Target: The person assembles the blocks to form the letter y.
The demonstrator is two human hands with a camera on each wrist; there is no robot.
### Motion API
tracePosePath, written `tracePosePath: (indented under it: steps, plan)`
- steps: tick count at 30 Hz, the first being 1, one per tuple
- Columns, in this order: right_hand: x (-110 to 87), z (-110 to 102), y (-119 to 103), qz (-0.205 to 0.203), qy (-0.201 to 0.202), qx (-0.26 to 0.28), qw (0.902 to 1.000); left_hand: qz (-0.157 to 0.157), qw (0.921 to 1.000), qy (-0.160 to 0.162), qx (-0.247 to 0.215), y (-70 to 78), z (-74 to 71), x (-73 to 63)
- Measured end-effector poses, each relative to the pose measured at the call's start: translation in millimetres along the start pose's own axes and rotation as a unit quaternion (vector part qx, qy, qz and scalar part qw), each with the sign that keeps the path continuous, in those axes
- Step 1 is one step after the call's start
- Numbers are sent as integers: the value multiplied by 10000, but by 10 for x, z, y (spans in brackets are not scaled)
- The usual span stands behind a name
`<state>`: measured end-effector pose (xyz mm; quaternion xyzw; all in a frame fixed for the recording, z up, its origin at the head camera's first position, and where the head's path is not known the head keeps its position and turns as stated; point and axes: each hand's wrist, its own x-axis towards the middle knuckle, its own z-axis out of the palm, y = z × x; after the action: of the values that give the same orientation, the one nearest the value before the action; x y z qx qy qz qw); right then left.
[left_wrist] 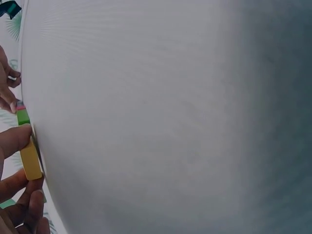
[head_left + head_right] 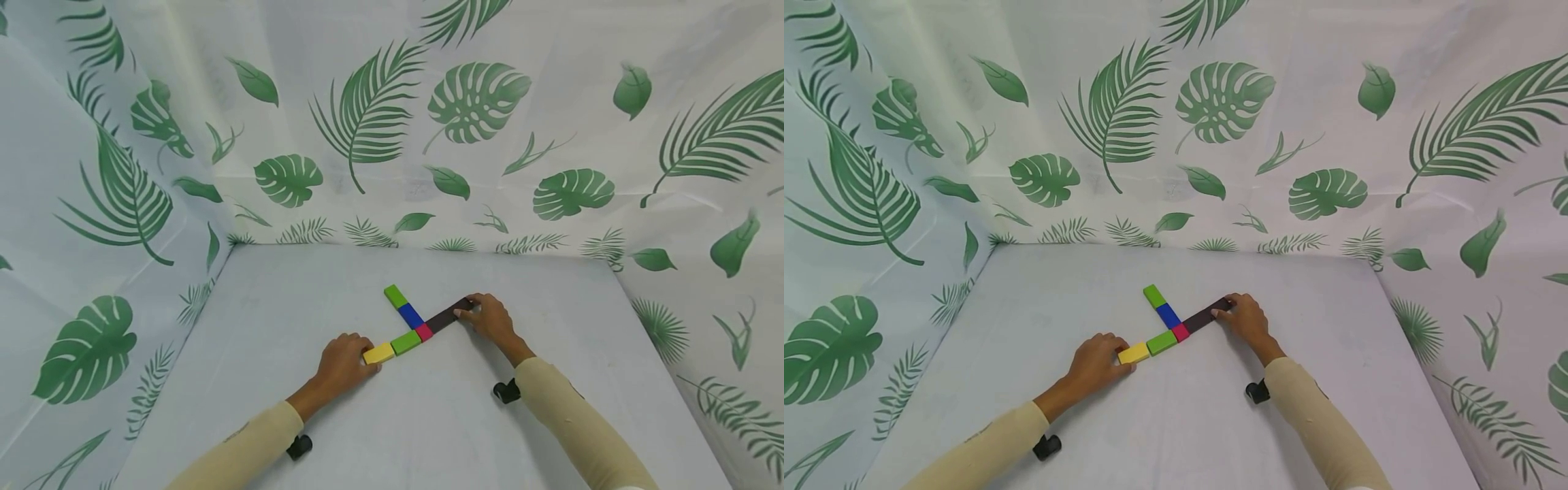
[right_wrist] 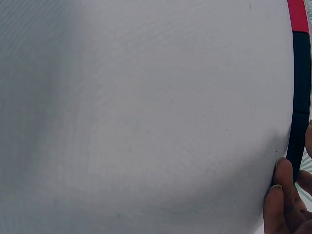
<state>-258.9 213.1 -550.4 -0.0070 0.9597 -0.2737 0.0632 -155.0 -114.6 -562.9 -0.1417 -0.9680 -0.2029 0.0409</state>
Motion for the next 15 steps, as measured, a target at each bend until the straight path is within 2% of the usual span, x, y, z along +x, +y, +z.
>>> tracePosePath:
  steps: [7,15]
  plan:
    - [-11,-9,3,-11,48,1,10000,119,9999,71,29,1,6,23]
    - [-18,-10,14,-31,54,43,10000,57,9999,23,115,17,22,25]
